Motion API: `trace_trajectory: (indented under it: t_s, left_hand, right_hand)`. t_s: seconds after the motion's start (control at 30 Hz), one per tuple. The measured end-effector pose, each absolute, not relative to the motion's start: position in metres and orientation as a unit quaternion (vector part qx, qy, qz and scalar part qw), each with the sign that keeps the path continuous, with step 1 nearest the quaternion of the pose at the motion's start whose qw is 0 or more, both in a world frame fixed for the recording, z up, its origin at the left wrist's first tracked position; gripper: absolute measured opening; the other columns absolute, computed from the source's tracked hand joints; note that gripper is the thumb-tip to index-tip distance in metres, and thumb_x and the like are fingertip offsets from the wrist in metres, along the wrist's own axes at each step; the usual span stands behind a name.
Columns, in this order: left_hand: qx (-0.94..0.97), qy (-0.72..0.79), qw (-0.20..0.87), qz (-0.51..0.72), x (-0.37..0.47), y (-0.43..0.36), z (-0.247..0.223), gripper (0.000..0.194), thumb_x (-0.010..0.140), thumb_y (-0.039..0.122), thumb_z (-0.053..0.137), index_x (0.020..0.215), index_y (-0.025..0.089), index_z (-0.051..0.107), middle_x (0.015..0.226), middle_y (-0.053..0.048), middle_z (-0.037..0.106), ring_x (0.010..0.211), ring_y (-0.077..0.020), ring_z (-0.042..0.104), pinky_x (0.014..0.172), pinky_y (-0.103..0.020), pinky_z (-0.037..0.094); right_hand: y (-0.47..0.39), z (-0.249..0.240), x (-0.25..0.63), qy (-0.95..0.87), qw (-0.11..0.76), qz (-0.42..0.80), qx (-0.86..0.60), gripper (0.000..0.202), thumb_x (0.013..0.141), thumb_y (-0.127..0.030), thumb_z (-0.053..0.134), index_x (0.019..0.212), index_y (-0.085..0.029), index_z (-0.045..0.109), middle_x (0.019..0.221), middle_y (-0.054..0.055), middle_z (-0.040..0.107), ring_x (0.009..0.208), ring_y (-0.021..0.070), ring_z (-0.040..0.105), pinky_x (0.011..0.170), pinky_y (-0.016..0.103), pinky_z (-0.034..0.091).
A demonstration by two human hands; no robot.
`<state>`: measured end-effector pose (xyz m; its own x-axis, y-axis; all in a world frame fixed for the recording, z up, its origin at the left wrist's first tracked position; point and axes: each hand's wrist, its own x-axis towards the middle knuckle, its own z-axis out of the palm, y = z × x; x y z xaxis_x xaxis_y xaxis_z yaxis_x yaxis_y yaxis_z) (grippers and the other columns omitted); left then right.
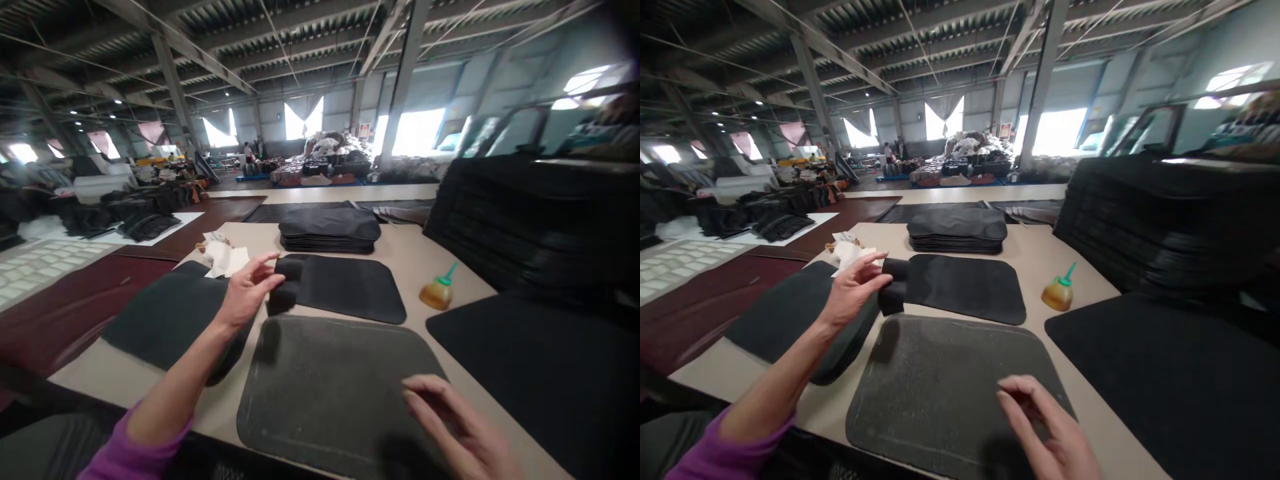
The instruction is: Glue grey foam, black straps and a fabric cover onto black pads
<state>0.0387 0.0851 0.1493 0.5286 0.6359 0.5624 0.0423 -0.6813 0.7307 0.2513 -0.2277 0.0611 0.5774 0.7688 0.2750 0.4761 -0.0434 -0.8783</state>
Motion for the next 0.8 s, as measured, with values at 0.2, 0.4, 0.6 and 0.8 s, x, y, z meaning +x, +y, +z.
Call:
trace_trajectory:
  t_s: [0.2,0.4,0.6,0.8]
  left_hand:
    - [0.701,0.204,0.6,0.326,0.035,-0.054,0.161,0.026,0.082,0.033,0.081,0.104,0.021,0.074,0.09,-0.004,0.073,0.083,-0.0192,0.069,0.073,-0.029,0.059]
    - [0.733,0.236,0.527,0.361,0.041,-0.103,0.121,0.011,0.088,0.036,0.075,0.094,0.027,0.075,0.092,-0.004,0.071,0.088,-0.0221,0.065,0.078,-0.033,0.056]
    - [0.717,0.252,0.574,0.306,0.049,-0.139,0.106,0.019,0.089,0.042,0.073,0.081,0.025,0.07,0.081,-0.002,0.063,0.074,-0.0173,0.058,0.066,-0.027,0.049]
    - [0.63,0.257,0.698,0.223,0.045,-0.156,0.095,0.035,0.095,0.052,0.062,0.116,0.024,0.067,0.074,0.0,0.06,0.063,-0.0122,0.053,0.06,-0.022,0.045]
  right_hand:
    - [-0.193,0.119,0.188,-0.488,0.616,0.347,-0.513,0.035,0.096,-0.047,0.064,0.124,-0.027,0.065,0.122,0.007,0.065,0.111,0.0246,0.062,0.1,0.034,0.051]
    - [-0.23,0.097,0.169,-0.353,0.683,0.492,-0.409,0.039,0.096,-0.05,0.066,0.125,-0.024,0.065,0.104,0.006,0.069,0.093,0.0213,0.066,0.085,0.031,0.053]
    - [-0.268,0.082,0.17,-0.28,0.688,0.46,-0.487,0.03,0.09,-0.046,0.075,0.099,-0.017,0.075,0.091,0.004,0.071,0.082,0.0183,0.064,0.076,0.027,0.052]
    - [-0.284,0.076,0.167,-0.232,0.71,0.457,-0.483,0.031,0.082,-0.042,0.084,0.081,-0.015,0.067,0.081,0.002,0.072,0.07,0.0133,0.063,0.064,0.021,0.049]
